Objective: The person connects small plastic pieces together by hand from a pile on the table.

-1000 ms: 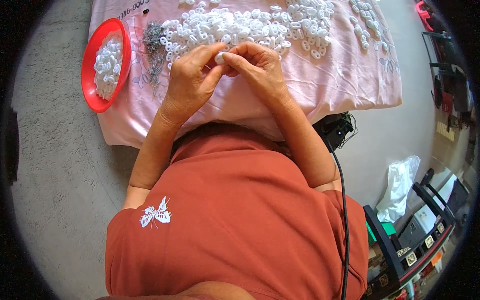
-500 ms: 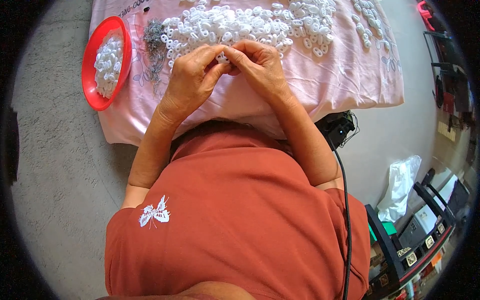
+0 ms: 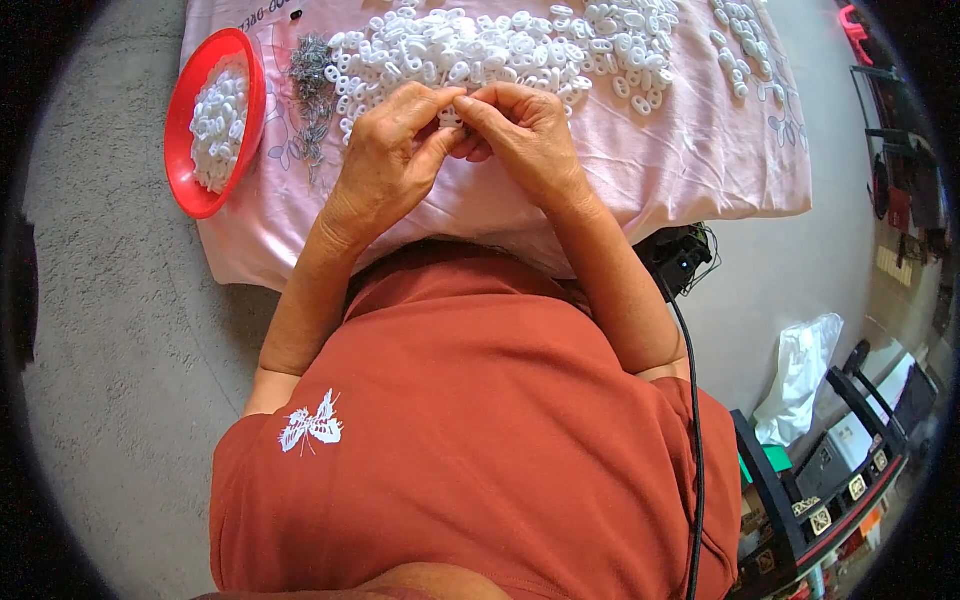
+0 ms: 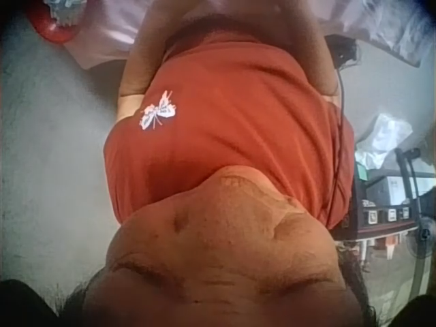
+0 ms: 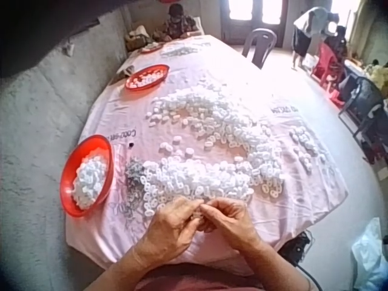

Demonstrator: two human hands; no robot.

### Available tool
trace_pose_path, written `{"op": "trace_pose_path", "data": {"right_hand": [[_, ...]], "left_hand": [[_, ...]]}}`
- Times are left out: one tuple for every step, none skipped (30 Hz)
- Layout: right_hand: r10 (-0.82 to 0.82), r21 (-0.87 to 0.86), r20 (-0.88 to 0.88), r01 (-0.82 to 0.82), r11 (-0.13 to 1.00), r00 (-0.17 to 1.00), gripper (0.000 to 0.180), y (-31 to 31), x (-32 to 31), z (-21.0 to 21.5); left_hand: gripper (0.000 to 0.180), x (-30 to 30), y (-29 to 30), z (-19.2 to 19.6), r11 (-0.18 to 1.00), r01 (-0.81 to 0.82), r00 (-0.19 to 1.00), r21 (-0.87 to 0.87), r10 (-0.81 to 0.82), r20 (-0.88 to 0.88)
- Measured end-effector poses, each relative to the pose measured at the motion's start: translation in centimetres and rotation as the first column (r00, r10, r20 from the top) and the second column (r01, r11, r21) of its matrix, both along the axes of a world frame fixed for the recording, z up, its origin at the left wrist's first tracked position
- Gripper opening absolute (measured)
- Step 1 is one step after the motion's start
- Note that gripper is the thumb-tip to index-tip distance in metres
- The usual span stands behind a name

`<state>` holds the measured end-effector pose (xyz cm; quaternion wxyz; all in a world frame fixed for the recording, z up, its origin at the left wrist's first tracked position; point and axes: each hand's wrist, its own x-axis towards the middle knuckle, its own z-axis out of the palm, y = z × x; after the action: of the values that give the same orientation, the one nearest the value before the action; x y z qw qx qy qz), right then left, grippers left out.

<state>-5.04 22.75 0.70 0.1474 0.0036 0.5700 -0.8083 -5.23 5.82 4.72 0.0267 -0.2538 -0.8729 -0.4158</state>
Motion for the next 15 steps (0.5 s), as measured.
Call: {"op": "trace_pose_path", "data": {"right_hand": [[0.000,0.000,0.001,0.000,1.000,1.000,0.019,-0.04,0.12,0.00],[-0.011,-0.013,0.011,0.012,1.000,1.000,0.020,-0.13,0.26,-0.01],[-0.023,-0.026,0.021,0.024,0.999,1.000,0.020,-0.22,0.39,0.00],[-0.022,-0.026,0.022,0.023,0.999,1.000,0.020,-0.30,0.51,0.04],[-0.038,-0.011,0.017,0.038,0.999,0.999,0.020,-0.39,0.63,0.08],[-0.054,0.004,0.011,0.054,0.999,0.998,0.021,-0.48,0.73,0.11],[-0.054,0.004,0.012,0.054,0.999,0.998,0.021,-0.54,0.78,0.12],[-0.061,0.018,0.010,0.060,0.998,0.998,0.021,-0.60,0.83,0.11],[-0.067,0.032,0.008,0.067,0.997,0.998,0.021,-0.65,0.87,0.10],[-0.067,0.033,0.008,0.067,0.997,0.998,0.021,-0.67,0.91,0.07],[-0.072,0.022,0.010,0.072,0.997,0.997,0.021,-0.69,0.95,0.02],[-0.078,0.012,0.011,0.077,0.997,0.997,0.021,-0.71,0.97,0.00],[-0.077,0.013,0.013,0.077,0.997,0.997,0.021,-0.73,1.01,0.01],[-0.077,-0.001,0.021,0.077,0.997,0.997,0.021,-0.76,1.04,0.03],[-0.078,-0.015,0.030,0.078,0.997,0.997,0.020,-0.78,1.06,0.04]], "left_hand": [[0.029,0.02,-0.01,0.04,1.000,-0.003,1.000,-0.012,0.003,0.014],[0.029,0.03,-0.03,0.02,1.000,-0.003,1.000,-0.012,0.004,0.015],[0.028,0.03,-0.04,-0.02,1.000,-0.002,1.000,-0.026,0.002,-0.001],[0.028,0.03,-0.03,-0.07,0.999,-0.002,1.000,-0.040,0.001,-0.017],[0.028,0.05,-0.03,-0.11,0.999,-0.003,1.000,-0.041,0.002,-0.015],[0.027,0.09,-0.02,-0.14,0.999,-0.001,1.000,-0.041,0.000,-0.023],[0.026,0.11,-0.02,-0.19,0.999,0.000,0.999,-0.041,-0.002,-0.032],[0.026,0.13,-0.03,-0.26,0.999,0.000,1.000,-0.041,-0.001,-0.031],[0.024,0.15,-0.04,-0.36,0.999,0.002,0.999,-0.038,-0.004,-0.037],[0.022,0.15,-0.04,-0.42,0.999,0.005,0.999,-0.036,-0.007,-0.043],[0.022,0.14,-0.04,-0.39,0.999,0.005,0.999,-0.036,-0.007,-0.042],[0.021,0.12,-0.05,-0.34,0.999,0.010,0.999,-0.035,-0.011,-0.038],[0.019,0.14,-0.06,-0.30,0.999,0.015,0.999,-0.034,-0.016,-0.033],[0.019,0.15,-0.07,-0.26,0.999,0.014,0.999,-0.034,-0.015,-0.032],[0.018,0.15,-0.09,-0.22,0.999,0.015,0.999,-0.037,-0.017,-0.039]]}}
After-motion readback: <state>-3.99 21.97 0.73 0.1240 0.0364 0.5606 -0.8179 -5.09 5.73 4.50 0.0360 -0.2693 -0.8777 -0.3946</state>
